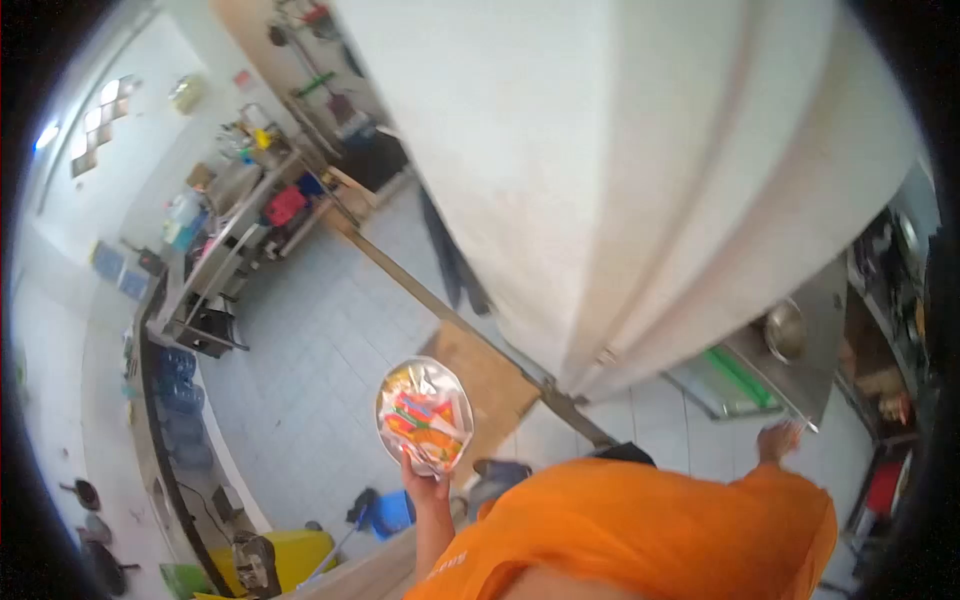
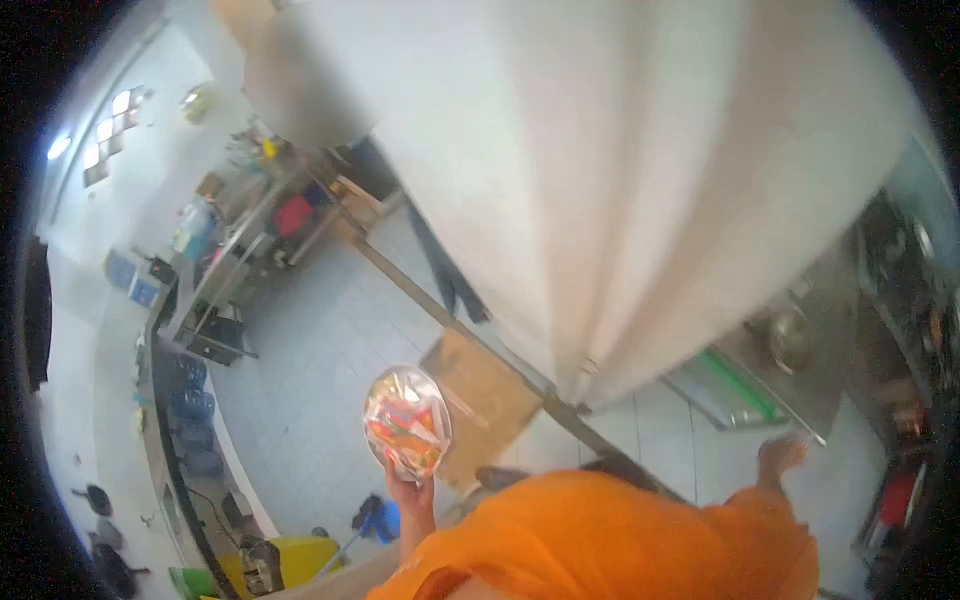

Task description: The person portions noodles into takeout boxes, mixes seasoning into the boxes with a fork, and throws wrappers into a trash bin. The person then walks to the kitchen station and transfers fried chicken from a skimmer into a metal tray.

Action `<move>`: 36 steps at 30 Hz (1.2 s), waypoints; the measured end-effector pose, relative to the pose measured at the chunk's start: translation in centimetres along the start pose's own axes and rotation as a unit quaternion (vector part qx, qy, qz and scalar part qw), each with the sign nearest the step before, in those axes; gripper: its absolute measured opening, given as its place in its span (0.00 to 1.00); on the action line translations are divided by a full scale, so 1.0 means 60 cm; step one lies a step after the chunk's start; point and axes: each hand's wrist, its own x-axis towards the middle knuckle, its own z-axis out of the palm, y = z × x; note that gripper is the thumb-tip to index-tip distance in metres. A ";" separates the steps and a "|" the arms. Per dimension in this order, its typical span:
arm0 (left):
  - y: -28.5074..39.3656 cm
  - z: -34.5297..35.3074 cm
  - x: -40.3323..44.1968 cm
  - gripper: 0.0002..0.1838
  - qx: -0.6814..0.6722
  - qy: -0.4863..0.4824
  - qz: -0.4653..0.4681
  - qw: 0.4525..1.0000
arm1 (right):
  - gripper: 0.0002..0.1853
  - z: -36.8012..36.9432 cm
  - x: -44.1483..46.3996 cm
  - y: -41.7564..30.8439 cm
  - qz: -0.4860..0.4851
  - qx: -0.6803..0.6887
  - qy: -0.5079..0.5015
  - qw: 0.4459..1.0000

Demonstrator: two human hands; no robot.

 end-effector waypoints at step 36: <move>-0.238 0.082 0.125 0.36 -0.172 0.350 0.616 0.684 | 0.27 -1.045 -0.407 -1.046 -0.909 0.275 -0.124 -0.289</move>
